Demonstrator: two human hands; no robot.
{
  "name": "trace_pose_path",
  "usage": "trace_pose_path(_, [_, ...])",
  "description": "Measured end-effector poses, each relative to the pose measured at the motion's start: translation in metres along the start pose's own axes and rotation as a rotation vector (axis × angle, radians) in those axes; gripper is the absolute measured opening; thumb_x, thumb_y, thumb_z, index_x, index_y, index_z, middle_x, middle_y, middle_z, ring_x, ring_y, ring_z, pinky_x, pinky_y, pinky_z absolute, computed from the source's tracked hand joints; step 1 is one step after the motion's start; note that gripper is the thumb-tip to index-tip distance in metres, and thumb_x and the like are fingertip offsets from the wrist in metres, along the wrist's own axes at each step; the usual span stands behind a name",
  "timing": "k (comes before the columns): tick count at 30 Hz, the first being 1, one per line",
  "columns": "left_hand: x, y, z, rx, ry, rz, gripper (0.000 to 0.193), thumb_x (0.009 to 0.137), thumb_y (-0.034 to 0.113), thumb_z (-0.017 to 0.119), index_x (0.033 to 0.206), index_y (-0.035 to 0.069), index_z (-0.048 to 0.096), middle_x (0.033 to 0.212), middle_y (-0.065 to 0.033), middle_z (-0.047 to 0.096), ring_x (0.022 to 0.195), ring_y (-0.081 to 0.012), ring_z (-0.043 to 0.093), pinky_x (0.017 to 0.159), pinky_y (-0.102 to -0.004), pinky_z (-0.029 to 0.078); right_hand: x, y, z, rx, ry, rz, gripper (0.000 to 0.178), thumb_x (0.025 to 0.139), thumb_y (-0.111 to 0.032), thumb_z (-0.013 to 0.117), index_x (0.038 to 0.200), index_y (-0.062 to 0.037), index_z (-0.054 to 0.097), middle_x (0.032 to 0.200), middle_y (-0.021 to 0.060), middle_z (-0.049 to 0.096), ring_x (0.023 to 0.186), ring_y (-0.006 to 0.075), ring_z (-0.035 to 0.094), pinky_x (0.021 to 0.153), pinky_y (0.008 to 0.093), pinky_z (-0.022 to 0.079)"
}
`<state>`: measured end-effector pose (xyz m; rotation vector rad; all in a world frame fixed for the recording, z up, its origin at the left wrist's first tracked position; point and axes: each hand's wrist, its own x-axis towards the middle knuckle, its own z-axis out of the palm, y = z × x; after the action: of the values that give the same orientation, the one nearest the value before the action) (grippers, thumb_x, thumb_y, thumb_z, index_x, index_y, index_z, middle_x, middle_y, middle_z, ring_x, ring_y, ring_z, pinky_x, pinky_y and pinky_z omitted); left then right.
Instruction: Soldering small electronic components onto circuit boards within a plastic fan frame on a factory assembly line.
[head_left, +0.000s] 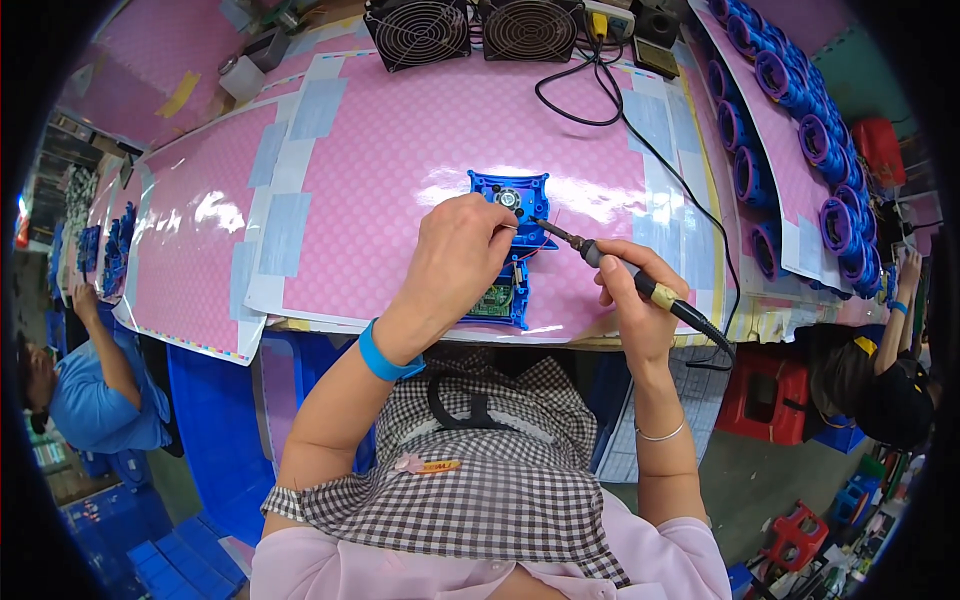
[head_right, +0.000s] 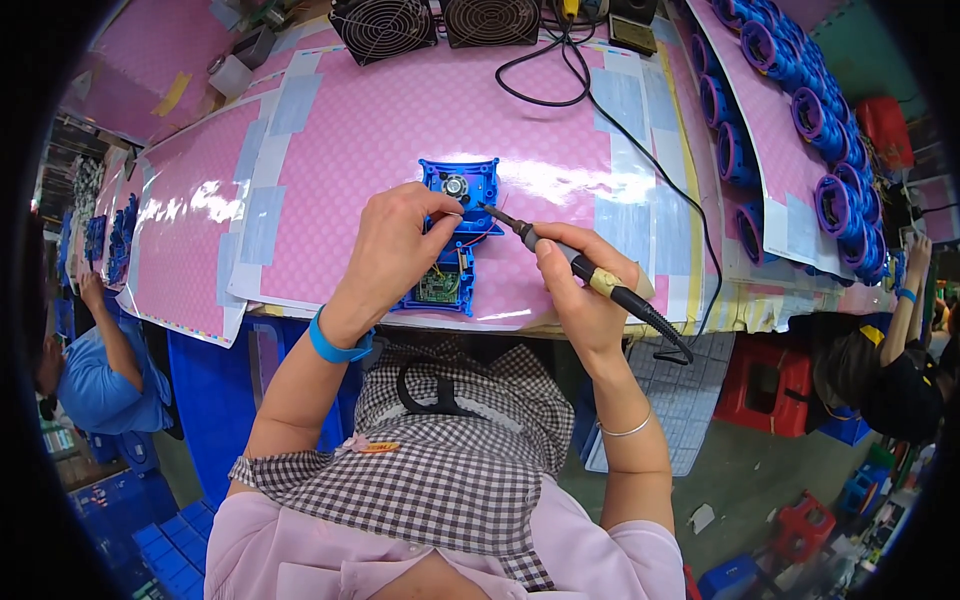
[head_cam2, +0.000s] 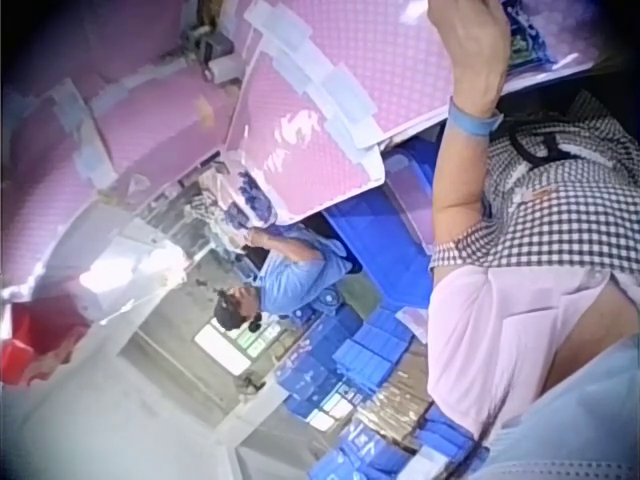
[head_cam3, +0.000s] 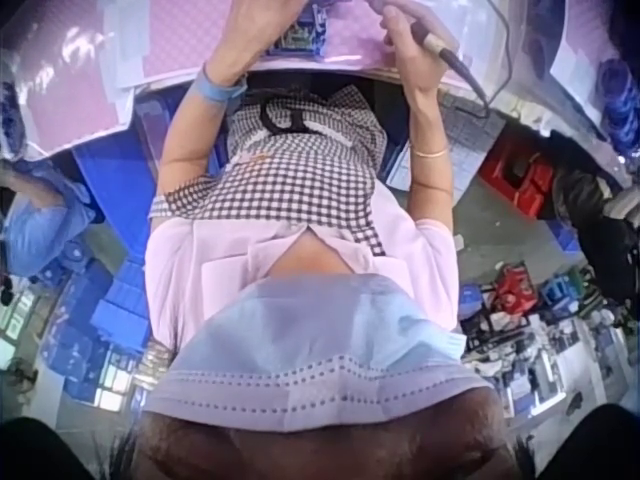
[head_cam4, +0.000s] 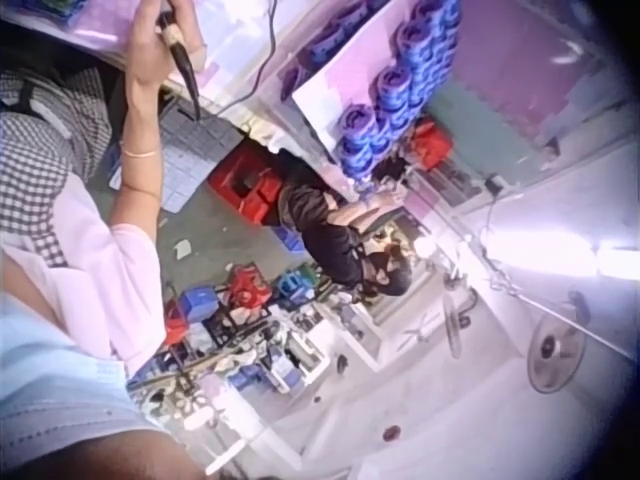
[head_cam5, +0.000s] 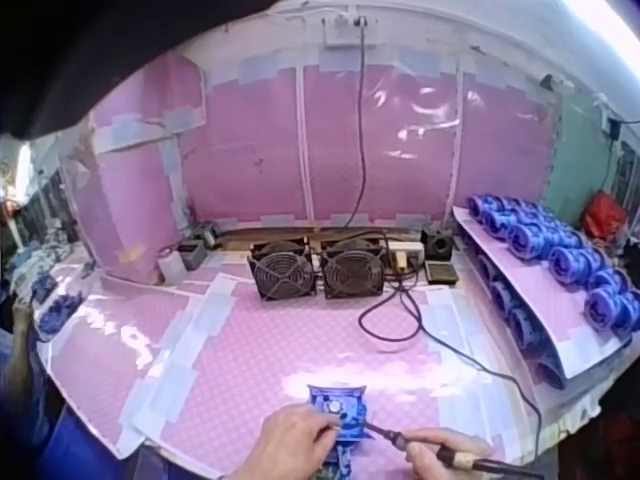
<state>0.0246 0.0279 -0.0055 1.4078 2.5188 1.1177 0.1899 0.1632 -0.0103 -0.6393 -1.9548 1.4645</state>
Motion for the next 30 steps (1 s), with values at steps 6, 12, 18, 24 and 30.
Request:
trace_pose_path(6, [0.000,0.000,-0.001,0.001,-0.002,0.000,0.011,0.078,0.009,0.068,0.085,0.001,0.071,0.076,-0.0142,0.065,0.071,-0.0300,0.063,0.065,-0.0394,0.048,-0.003,-0.005,-0.003,-0.009,-0.015,0.032,0.019,0.087,-0.007,0.064,0.102,0.0043,0.068,0.071,0.0074,0.065,0.057,0.0095,0.058,0.052,0.0209,0.045])
trace_pose_path(12, [0.000,0.000,0.000,0.017,0.002,0.009,0.011,0.077,0.009,0.068,0.085,0.001,0.071,0.077,-0.0142,0.065,0.071,-0.0303,0.063,0.065,-0.0396,0.048,-0.002,-0.008,-0.004,0.141,0.054,0.019,0.017,0.085,-0.007,0.066,0.100,0.0016,0.070,0.072,0.0053,0.067,0.058,0.0069,0.060,0.051,0.0188,0.045])
trace_pose_path(18, [0.001,0.003,-0.001,-0.023,-0.022,-0.024,0.013,0.078,0.007,0.061,0.083,-0.001,0.070,0.079,-0.0176,0.063,0.079,-0.0344,0.062,0.074,-0.0457,0.049,-0.003,-0.014,-0.003,0.112,0.115,-0.019,0.022,0.089,-0.009,0.062,0.104,0.0062,0.065,0.073,0.0099,0.065,0.056,0.0107,0.057,0.053,0.0222,0.045])
trace_pose_path(24, [0.001,-0.001,0.001,0.010,0.008,0.020,0.011,0.077,0.010,0.068,0.085,0.002,0.071,0.076,-0.0130,0.065,0.069,-0.0289,0.062,0.063,-0.0393,0.048,-0.005,-0.011,-0.007,0.107,0.131,-0.014,0.022,0.088,-0.009,0.063,0.105,0.0060,0.065,0.073,0.0095,0.064,0.059,0.0111,0.058,0.057,0.0226,0.045])
trace_pose_path(30, [-0.001,-0.001,0.001,0.001,0.025,0.032,0.011,0.077,0.010,0.068,0.084,0.002,0.071,0.076,-0.0128,0.065,0.069,-0.0284,0.062,0.063,-0.0391,0.048,-0.002,-0.005,-0.007,-0.154,0.108,-0.378,0.020,0.083,0.002,0.067,0.103,0.0036,0.066,0.084,0.0095,0.065,0.065,0.0110,0.059,0.059,0.0227,0.046])
